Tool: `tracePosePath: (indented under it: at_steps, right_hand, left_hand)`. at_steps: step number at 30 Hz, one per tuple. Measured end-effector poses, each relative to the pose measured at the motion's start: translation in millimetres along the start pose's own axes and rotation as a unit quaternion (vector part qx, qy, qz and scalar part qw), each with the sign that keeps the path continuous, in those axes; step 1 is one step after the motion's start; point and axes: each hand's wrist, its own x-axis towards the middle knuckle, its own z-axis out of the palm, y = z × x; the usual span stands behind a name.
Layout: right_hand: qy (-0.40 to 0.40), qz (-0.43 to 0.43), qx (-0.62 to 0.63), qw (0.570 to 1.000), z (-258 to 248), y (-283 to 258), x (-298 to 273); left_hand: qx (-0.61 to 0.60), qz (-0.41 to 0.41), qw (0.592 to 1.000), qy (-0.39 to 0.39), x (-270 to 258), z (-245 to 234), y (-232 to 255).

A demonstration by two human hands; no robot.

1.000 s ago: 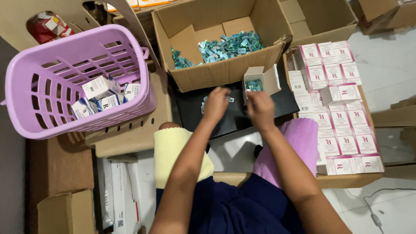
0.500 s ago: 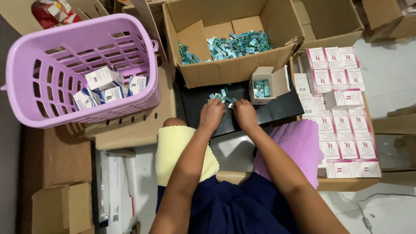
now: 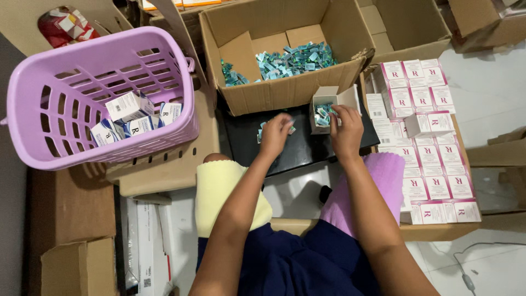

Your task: The person sits on a low chair and packs small blue-wrapped items from a large cardboard box into smaller white boxes. They place the filled boxes into a purple basket and occasionally retrieve new boxes from a nearby stack.

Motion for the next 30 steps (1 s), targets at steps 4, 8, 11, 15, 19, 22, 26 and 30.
tracePosePath:
  at_steps: [4, 8, 11, 15, 19, 22, 26, 30]
  right_hand:
    - [0.027, -0.001, 0.015, 1.0, 1.3, -0.1, -4.1]
    - [0.024, -0.041, 0.028, 0.998, 15.4, -3.4, -19.8]
    - [-0.098, -0.04, 0.02, 0.994, 43.1, -3.6, -35.9]
    - [-0.185, -0.096, -0.021, 0.978, 89.7, 2.8, -54.5]
    - [-0.223, -0.078, -0.064, 0.97, 114.9, 20.1, -66.9]
    - [-0.266, -0.067, -0.096, 0.957, 116.7, 22.4, -77.2]
    - [-0.247, -0.105, -0.077, 0.96, 100.4, 3.0, -70.4]
    - [-0.11, -0.076, -0.028, 0.991, 50.3, -12.2, -30.5]
  left_hand:
    - [-0.043, 0.139, 0.987, -0.068, 31.3, 22.5, 28.4]
    - [0.037, 0.145, 0.984, -0.094, 32.6, 7.8, 23.8]
    - [0.209, 0.133, 0.968, -0.051, 20.1, -14.8, 0.2]
    - [0.384, 0.176, 0.906, -0.038, 7.1, -18.2, -29.4]
    - [0.446, 0.25, 0.859, -0.016, 2.7, -10.3, -50.6]
    - [0.475, 0.224, 0.85, -0.05, -0.9, -5.8, -61.1]
    - [0.456, 0.225, 0.861, -0.025, -9.0, -5.3, -61.8]
    - [0.376, 0.2, 0.905, 0.009, -15.4, -8.4, -44.0]
